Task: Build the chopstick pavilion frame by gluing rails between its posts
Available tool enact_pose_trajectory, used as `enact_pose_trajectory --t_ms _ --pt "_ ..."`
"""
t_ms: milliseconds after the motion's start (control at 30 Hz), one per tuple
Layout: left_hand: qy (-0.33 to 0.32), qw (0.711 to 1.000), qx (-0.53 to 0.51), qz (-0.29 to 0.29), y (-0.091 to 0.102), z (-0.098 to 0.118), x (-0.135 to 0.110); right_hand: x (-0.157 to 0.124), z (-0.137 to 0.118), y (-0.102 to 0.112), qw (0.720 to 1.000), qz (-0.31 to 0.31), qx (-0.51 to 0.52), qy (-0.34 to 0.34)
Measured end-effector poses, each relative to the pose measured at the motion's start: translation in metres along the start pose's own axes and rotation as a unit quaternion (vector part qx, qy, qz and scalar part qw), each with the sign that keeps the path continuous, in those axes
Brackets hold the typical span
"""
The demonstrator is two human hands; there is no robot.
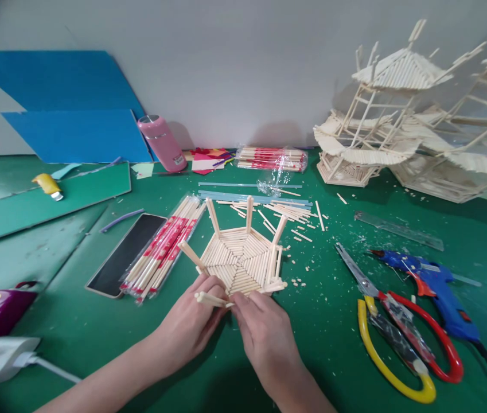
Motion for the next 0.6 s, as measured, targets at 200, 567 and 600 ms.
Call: enact_pose_trajectory --t_ms 200,567,600 --pt "0.003 0.999 0.037 -0.023 -0.0023 -0.0006 0.0026 -0.0005 -0.0016 0.0007 1.000 -0.004 0.002 -0.012" --pt "0.009 0.996 0.068 -0.048 -0.0014 0.0016 0.0035 -0.0021 -0.0023 0.0029 1.000 -0.003 -0.001 -0.022" --pt "0.007 0.997 0.067 -0.048 -0.0008 0.0015 0.0035 -0.0035 -0.0042 0.0045 1.000 0.000 -0.002 -0.022"
Point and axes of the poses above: each hand's wrist, its own x-axis towards the middle knuckle, its own y-axis out of the back of the hand, z = x × y, the point moved 5 cm from there along x, towards the middle knuckle, and after that the axes turned 7 degrees about x, right-handed, at the moved point
